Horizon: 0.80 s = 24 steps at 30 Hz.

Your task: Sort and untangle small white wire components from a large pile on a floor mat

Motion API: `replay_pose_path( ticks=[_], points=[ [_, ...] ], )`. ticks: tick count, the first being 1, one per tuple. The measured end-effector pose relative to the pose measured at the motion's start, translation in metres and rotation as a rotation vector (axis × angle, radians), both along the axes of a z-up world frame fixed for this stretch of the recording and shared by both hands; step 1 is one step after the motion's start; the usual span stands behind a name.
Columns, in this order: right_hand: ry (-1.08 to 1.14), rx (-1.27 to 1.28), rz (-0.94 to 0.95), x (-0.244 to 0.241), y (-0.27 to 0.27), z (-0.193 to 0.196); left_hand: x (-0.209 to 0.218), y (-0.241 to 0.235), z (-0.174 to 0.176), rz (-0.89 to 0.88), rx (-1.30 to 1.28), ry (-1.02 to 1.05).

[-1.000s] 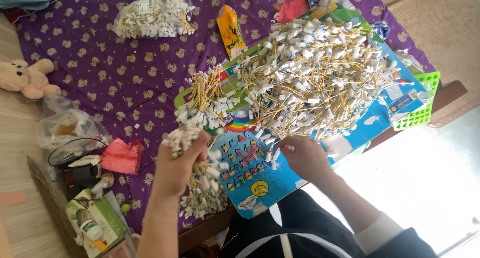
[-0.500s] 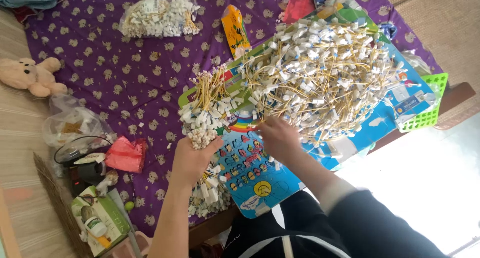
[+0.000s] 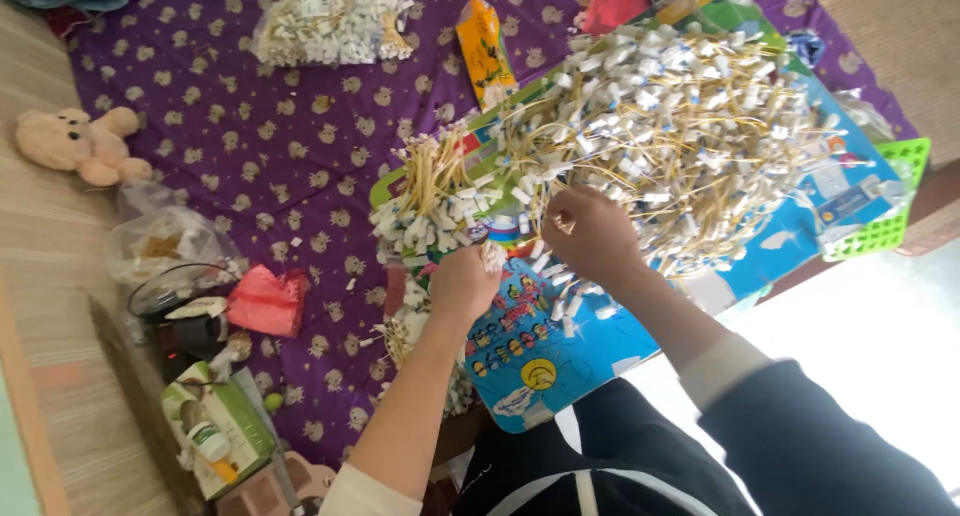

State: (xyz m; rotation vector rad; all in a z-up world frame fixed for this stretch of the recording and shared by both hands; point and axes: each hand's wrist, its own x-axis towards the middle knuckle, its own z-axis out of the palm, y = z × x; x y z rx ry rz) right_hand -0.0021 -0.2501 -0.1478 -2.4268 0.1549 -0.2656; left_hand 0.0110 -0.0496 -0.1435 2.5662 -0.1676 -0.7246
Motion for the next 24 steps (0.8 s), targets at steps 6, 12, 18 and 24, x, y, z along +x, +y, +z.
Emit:
replay_pose_path(
  ticks=[6, 12, 18, 24],
  points=[
    [0.247, 0.192, -0.163, -0.048, -0.029, 0.079, 0.016, -0.021, 0.003, -0.046, -0.006, 0.0],
    [0.316, 0.482, -0.17, -0.07, -0.033, 0.141, 0.017, -0.03, 0.0, -0.186, 0.064, -0.082],
    [0.382, 0.8, -0.099, -0.075, -0.018, 0.131, 0.02, -0.004, -0.016, 0.013, -0.122, 0.111],
    [0.535, 1.092, -0.189, -0.062, 0.021, 0.114, 0.02, 0.016, 0.065, 0.175, -0.401, 0.269]
  ],
)
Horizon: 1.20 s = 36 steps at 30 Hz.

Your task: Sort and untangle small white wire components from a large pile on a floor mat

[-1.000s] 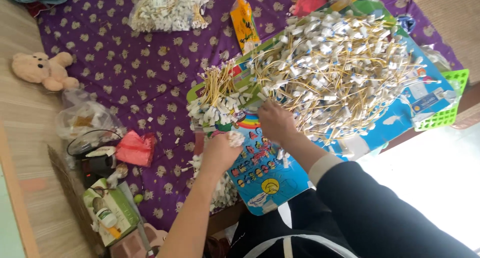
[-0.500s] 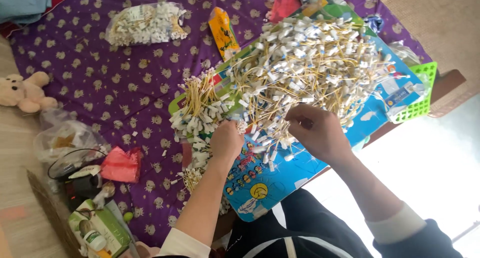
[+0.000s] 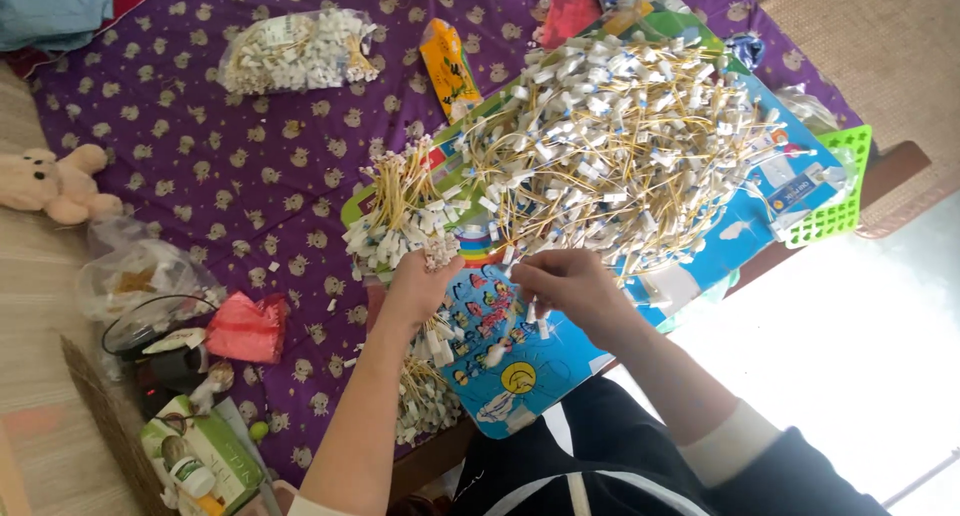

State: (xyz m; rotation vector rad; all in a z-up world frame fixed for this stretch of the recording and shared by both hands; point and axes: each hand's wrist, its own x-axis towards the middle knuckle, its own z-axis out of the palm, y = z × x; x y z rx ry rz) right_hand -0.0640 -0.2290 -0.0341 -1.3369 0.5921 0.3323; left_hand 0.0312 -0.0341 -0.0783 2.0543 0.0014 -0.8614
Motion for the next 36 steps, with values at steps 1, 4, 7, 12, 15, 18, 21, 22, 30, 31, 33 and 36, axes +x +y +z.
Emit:
replay_pose_path(
  ticks=[1, 4, 7, 12, 15, 18, 21, 22, 30, 31, 33, 36],
  points=[
    [-0.003, -0.001, 0.005, 0.003, 0.005, -0.005, 0.0, 0.003, 0.005, 0.005, -0.001, -0.003],
    [0.032, 0.12, -0.038, 0.01, 0.02, -0.015, -0.007, 0.004, 0.025, 0.035, -0.022, 0.02],
    [0.04, 0.17, -0.049, 0.012, 0.029, -0.014, -0.022, -0.004, 0.053, 0.098, -0.054, 0.053],
    [0.102, 0.454, -0.04, 0.011, 0.029, -0.006, -0.04, -0.001, 0.076, 0.205, -0.452, -0.044],
    [0.08, 0.561, -0.034, 0.008, 0.027, -0.006, -0.043, 0.0, 0.074, 0.181, -0.566, -0.074],
    [0.073, 0.612, -0.066, 0.003, 0.026, -0.005, -0.046, -0.005, 0.084, 0.083, -0.526, -0.17],
    [0.043, 0.568, -0.07, 0.004, 0.022, -0.006, -0.05, 0.003, 0.064, 0.074, -0.583, -0.24],
    [0.04, 0.565, -0.074, 0.004, 0.021, 0.001, -0.051, 0.0, 0.071, 0.07, -0.587, -0.24],
    [-0.028, 0.447, -0.044, 0.004, 0.019, 0.016, -0.06, -0.003, 0.102, 0.045, -0.649, -0.522],
    [-0.028, 0.446, -0.043, 0.004, 0.019, 0.022, -0.06, -0.003, 0.103, 0.046, -0.65, -0.523],
    [-0.058, 0.353, -0.04, 0.002, 0.021, 0.034, -0.059, -0.003, 0.103, 0.017, -0.522, -0.639],
    [-0.076, 0.344, -0.045, 0.001, 0.021, 0.035, -0.06, -0.004, 0.103, -0.029, -0.476, -0.713]
  ],
)
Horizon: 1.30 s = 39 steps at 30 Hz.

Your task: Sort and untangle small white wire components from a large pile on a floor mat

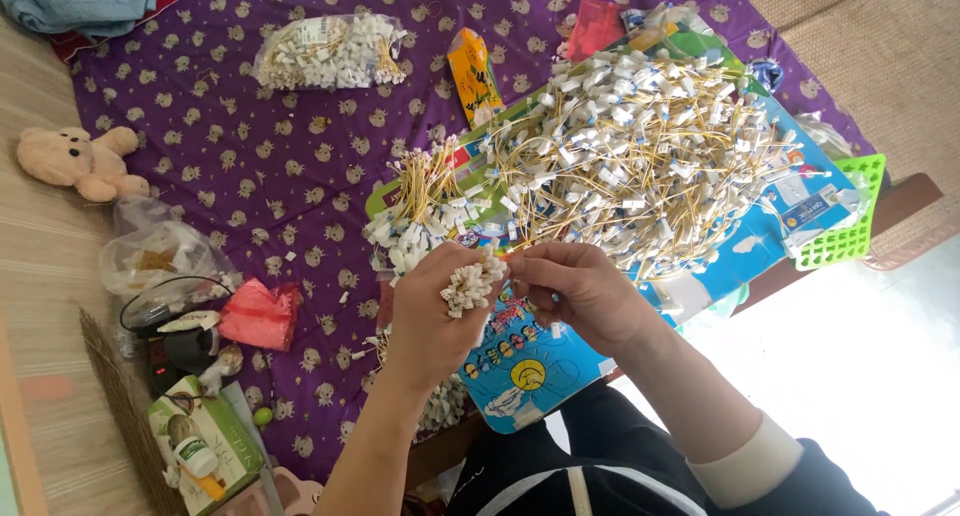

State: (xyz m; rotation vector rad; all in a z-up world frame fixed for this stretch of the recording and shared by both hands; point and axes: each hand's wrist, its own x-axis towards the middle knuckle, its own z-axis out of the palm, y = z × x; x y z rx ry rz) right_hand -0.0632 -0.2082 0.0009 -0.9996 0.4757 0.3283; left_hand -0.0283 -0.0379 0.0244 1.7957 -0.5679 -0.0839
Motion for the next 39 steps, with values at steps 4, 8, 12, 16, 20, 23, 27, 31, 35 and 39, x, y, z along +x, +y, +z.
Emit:
replay_pose_path(
  ticks=[4, 8, 12, 16, 20, 23, 27, 31, 35, 39],
  points=[
    [-0.008, -0.025, -0.013, -0.002, -0.002, -0.009, 0.002, 0.001, -0.008, -0.009, -0.005, 0.051],
    [-0.031, -0.118, -0.026, -0.001, -0.001, -0.006, 0.001, -0.001, -0.011, 0.004, 0.121, -0.041],
    [-0.052, -0.145, -0.081, -0.001, 0.0, -0.009, -0.002, -0.003, -0.012, 0.001, 0.19, -0.133],
    [-0.072, -0.16, -0.057, 0.0, 0.0, 0.002, -0.001, -0.007, -0.004, 0.006, 0.019, 0.02],
    [-0.1, -0.124, 0.007, -0.001, -0.005, 0.007, -0.001, -0.004, -0.002, 0.001, -0.093, 0.159],
    [-0.197, -0.103, 0.035, -0.003, -0.009, 0.006, -0.002, 0.001, -0.004, -0.041, -0.063, 0.211],
    [-0.257, -0.153, 0.034, -0.006, -0.009, 0.013, -0.001, 0.003, -0.003, -0.089, -0.039, 0.236],
    [-0.13, -0.066, 0.05, -0.01, -0.011, 0.01, 0.0, 0.0, 0.014, -0.071, -0.084, 0.246],
    [-0.116, -0.132, 0.076, -0.011, -0.01, 0.009, 0.002, 0.008, -0.001, -0.121, 0.032, 0.107],
    [-0.133, -0.207, 0.087, -0.013, -0.009, 0.003, -0.004, 0.004, -0.008, -0.079, 0.056, 0.071]
  ],
)
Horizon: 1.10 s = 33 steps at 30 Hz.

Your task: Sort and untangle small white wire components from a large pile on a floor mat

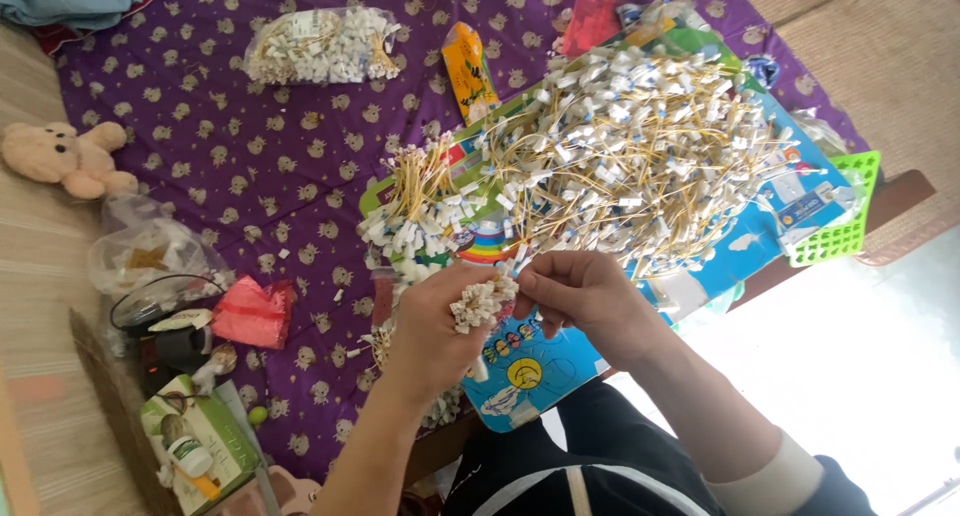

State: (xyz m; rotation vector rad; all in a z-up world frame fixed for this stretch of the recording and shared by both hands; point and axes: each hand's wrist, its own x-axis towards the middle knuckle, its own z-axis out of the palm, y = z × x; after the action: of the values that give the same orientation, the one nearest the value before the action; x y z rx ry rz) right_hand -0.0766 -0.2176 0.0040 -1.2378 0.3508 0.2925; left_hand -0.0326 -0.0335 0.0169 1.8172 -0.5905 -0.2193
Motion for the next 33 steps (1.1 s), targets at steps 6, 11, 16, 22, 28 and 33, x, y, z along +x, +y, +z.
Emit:
replay_pose_path(
  ticks=[6, 11, 16, 22, 28, 33],
  points=[
    [0.006, -0.068, 0.003, 0.001, 0.005, 0.018, -0.009, -0.008, -0.003, 0.071, -0.075, -0.09],
    [0.042, 0.015, -0.045, -0.001, 0.011, 0.018, -0.008, -0.005, -0.017, 0.087, -0.116, -0.049],
    [0.101, 0.204, -0.1, -0.003, 0.011, 0.0, -0.003, -0.006, -0.009, 0.09, -0.264, 0.069],
    [0.142, 0.181, -0.151, -0.006, 0.011, 0.001, -0.004, -0.006, -0.003, 0.088, -0.141, 0.057],
    [0.077, 0.032, -0.037, -0.001, 0.011, 0.004, -0.002, -0.002, -0.029, 0.026, -0.335, 0.511],
    [0.008, -0.144, 0.065, 0.008, 0.011, 0.005, 0.007, -0.012, -0.042, 0.066, -0.285, 0.556]
  ],
)
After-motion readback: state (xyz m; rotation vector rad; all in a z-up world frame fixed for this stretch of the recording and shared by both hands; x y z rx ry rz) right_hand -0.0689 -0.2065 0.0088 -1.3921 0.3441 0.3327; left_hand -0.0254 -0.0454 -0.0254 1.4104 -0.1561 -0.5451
